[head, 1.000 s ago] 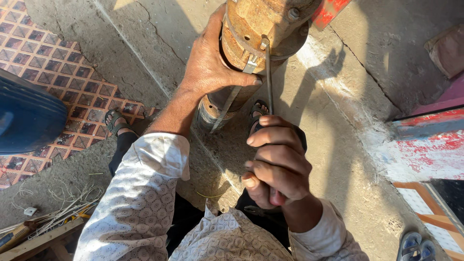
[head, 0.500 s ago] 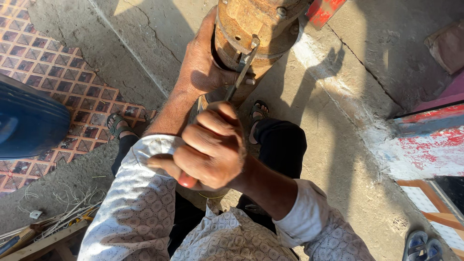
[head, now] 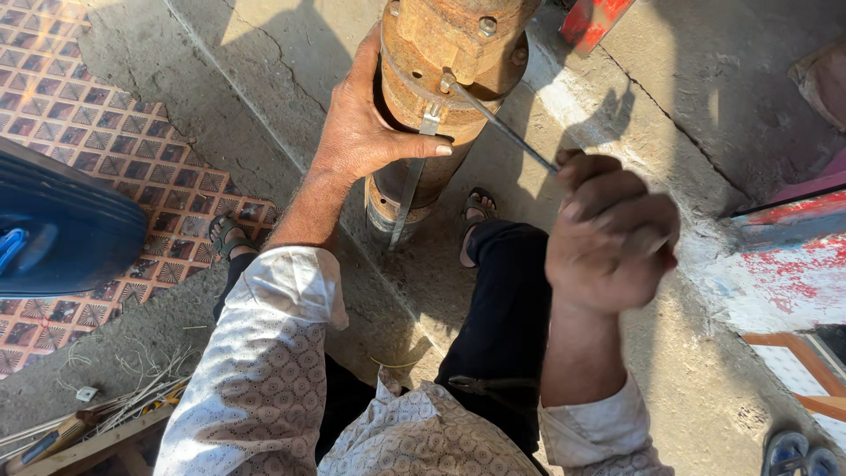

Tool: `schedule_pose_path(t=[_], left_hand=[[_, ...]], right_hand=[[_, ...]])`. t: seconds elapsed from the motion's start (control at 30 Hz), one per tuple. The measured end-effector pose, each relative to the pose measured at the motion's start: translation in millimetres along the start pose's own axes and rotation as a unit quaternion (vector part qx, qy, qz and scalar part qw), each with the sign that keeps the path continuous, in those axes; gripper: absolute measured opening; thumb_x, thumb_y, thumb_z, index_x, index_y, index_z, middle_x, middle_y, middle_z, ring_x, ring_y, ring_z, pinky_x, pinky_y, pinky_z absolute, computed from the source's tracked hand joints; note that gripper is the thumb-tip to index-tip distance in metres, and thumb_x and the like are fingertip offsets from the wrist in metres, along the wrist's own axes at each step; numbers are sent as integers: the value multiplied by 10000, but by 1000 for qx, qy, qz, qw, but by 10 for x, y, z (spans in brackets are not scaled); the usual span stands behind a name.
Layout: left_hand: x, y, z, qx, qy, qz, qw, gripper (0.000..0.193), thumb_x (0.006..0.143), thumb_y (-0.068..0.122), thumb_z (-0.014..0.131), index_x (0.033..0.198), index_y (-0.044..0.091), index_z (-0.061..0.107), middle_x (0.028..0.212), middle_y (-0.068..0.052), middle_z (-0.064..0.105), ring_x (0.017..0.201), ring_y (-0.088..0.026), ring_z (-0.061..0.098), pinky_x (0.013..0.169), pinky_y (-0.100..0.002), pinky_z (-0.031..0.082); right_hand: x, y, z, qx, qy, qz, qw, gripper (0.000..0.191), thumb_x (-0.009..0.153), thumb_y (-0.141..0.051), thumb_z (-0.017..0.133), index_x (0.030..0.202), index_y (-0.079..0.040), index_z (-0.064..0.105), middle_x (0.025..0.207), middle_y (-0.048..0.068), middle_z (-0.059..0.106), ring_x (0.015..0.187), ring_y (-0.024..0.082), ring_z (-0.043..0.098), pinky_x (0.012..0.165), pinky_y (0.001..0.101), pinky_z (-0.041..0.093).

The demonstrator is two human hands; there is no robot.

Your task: The person sits on the ground repairing a rusty cylindrical pump or motor. They fit a small metal bracket and nut onto the housing by hand, retrieve a wrench and pliers from a nearby workbench, tighten a strap clamp around the housing with pliers, and drive a screw with a screwdriver.

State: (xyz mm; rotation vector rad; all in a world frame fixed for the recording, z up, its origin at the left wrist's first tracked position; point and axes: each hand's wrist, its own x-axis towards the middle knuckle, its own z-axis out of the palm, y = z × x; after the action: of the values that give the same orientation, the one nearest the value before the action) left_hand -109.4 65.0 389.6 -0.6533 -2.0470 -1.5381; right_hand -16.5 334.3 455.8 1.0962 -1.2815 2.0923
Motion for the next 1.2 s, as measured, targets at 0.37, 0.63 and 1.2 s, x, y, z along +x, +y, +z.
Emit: schedule_pose_path(t=[0.37, 0.63, 1.2], left_hand=[[-8, -54, -15, 17, -15, 16, 1000, 1287, 733, 305, 1109, 1669, 145, 239, 1566, -131, 602, 1489, -281, 582, 1210, -470, 482], [-57, -59, -37, -18, -27, 35, 999, 1207, 795, 234, 1095, 1635, 166, 230, 1541, -115, 589, 1464, -260, 579, 1204, -443, 492], [-26, -11, 30, -48, -23, 35, 998, 1142, 849, 178, 1096, 1604, 165, 239, 1537, -109, 563, 1469, -226, 577, 1216, -421, 512]], right_hand=[[-30, 285, -210, 152, 17, 38, 987, 442, 1043, -515, 464, 773, -170, 520, 780, 7, 498, 918, 219, 558, 1035, 478, 453], [111, 630, -399, 265, 52, 37, 962, 483, 1030, -543, 456, 712, -187, 528, 680, -14, 465, 782, 181, 558, 1025, 470, 497], [188, 798, -600, 295, 45, 49, 953, 430, 1041, -415, 420, 689, -175, 477, 611, -11, 438, 690, 176, 547, 860, 442, 553]])
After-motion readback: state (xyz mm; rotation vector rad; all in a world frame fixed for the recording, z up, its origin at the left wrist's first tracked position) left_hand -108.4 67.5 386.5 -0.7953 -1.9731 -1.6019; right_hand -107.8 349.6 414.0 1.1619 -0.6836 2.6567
